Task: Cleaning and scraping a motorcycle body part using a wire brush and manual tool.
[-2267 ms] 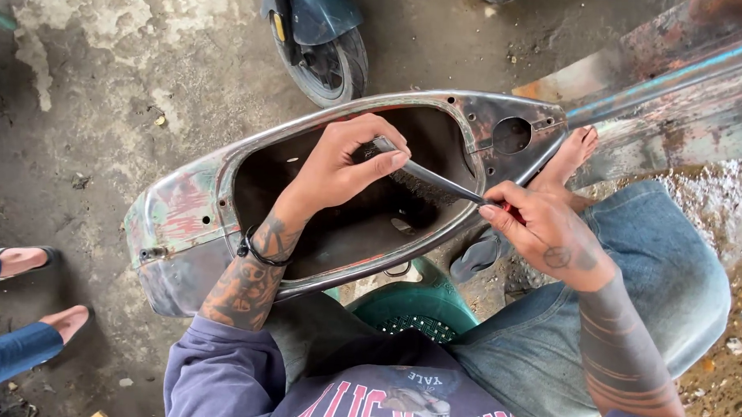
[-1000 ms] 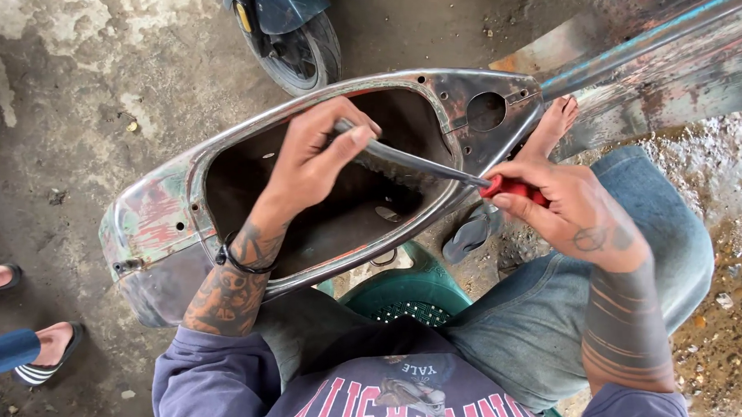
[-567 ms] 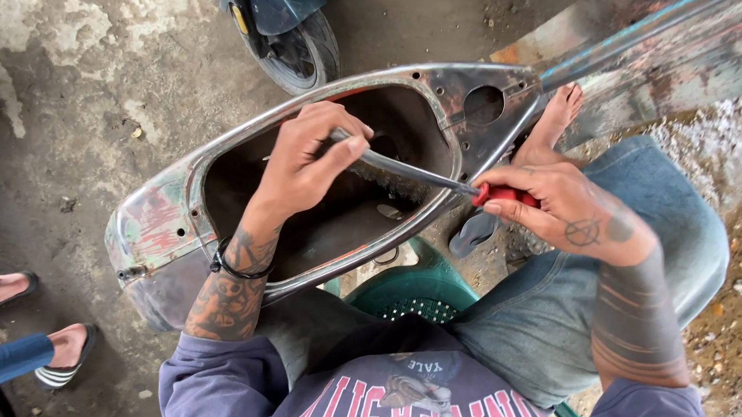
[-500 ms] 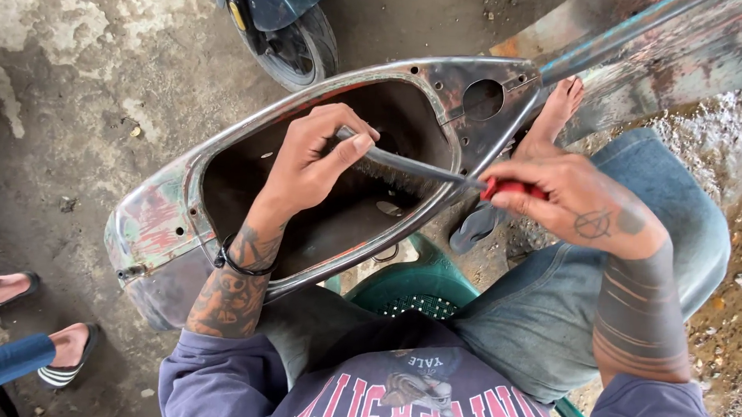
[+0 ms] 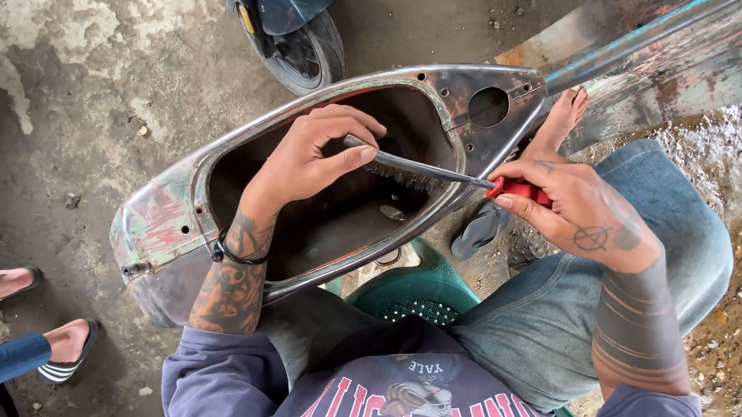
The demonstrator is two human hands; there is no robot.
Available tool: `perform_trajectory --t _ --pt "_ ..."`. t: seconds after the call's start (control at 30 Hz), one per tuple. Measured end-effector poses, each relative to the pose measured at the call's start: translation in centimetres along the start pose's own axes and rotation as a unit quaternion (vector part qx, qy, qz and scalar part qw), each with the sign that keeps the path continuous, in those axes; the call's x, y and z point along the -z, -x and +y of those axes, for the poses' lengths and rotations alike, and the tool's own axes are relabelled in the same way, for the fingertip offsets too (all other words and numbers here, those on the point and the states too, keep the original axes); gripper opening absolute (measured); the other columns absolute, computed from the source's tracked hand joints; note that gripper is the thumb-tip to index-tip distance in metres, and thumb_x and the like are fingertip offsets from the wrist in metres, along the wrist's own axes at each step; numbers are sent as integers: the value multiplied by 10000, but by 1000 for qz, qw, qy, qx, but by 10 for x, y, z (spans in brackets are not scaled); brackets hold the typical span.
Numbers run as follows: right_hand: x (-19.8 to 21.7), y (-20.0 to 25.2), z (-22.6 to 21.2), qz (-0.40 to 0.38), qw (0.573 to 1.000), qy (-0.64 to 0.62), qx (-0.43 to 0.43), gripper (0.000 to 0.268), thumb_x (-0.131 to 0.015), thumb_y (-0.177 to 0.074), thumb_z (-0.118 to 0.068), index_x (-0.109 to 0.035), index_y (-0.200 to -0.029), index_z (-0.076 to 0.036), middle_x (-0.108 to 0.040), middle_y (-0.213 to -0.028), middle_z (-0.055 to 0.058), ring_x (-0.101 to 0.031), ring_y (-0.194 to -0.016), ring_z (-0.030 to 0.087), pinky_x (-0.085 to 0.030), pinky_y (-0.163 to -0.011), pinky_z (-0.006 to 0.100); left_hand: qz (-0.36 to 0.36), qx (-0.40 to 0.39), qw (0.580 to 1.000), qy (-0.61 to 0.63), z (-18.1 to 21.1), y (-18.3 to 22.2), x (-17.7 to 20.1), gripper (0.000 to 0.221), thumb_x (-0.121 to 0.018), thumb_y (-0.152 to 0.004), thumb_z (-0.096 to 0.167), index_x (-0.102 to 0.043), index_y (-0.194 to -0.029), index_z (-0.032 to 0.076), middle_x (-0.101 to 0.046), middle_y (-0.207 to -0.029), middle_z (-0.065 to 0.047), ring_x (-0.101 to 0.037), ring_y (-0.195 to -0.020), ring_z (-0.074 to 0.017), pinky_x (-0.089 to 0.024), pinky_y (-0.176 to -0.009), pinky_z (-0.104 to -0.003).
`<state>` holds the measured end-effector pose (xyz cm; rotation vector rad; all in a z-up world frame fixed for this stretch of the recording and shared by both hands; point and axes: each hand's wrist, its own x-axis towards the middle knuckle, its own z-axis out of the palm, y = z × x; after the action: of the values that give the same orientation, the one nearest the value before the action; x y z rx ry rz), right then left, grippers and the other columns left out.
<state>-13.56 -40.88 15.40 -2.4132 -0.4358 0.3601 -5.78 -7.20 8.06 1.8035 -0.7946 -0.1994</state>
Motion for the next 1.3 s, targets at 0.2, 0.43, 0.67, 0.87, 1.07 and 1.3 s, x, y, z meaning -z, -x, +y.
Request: perform_trajectory --t 0.2,0.43,0.67,0.87,1.07,1.3 --pt "-5 1 -5 25 999 13 25 292 -719 -897 -185 -698 -1172 -89 -737 -967 123 -723 -862 307 -549 -758 389 91 -128 946 -282 25 -1 -2 327 -755 -956 264 -705 -1224 84 -693 -1298 -75 -642 -1246 -248 -393 -1165 -465" --pt "-17 2 -18 82 994 51 58 297 -736 -889 -186 -698 -1161 -73 -745 -1035 131 -714 -944 342 -564 -788 405 80 -245 831 -493 51 4 -43 345 -739 -1020 329 -708 -1264 87 -663 -1266 -58 -630 -1172 -202 -416 -1109 -419" --pt "-25 1 -25 73 991 89 66 315 -749 -876 -206 -691 -1155 -73 -742 -1058 140 -704 -932 371 -560 -759 438 38 -210 834 -509 44 5 -59 322 -688 -1018 315 -693 -1234 76 -603 -1052 0 -594 -1010 -156 -437 -1009 -368" --pt "-14 1 -19 -2 998 39 45 350 -735 -869 -243 -693 -1176 -78 -752 -1014 125 -728 -888 331 -565 -734 413 -18 -221 844 -489 50 3 -57 140 -666 -984 267 -673 -1054 145 -543 -930 16 -573 -898 -140 -438 -916 -334" --pt "2 10 -24 -122 991 17 -58 384 -723 -880 -294 -708 -1227 -129 -787 -976 99 -772 -860 275 -586 -738 377 -65 -266 865 -421 38 3 -79 59 -665 -946 213 -651 -989 175 -541 -923 26 -564 -854 -132 -413 -845 -310" --pt "-14 13 -22 -34 998 49 19 378 -687 -899 -292 -691 -1220 -94 -755 -985 114 -722 -872 335 -557 -706 417 -82 -228 871 -427 40 0 -60 82 -667 -912 231 -630 -958 174 -524 -850 22 -562 -806 -141 -402 -827 -328"
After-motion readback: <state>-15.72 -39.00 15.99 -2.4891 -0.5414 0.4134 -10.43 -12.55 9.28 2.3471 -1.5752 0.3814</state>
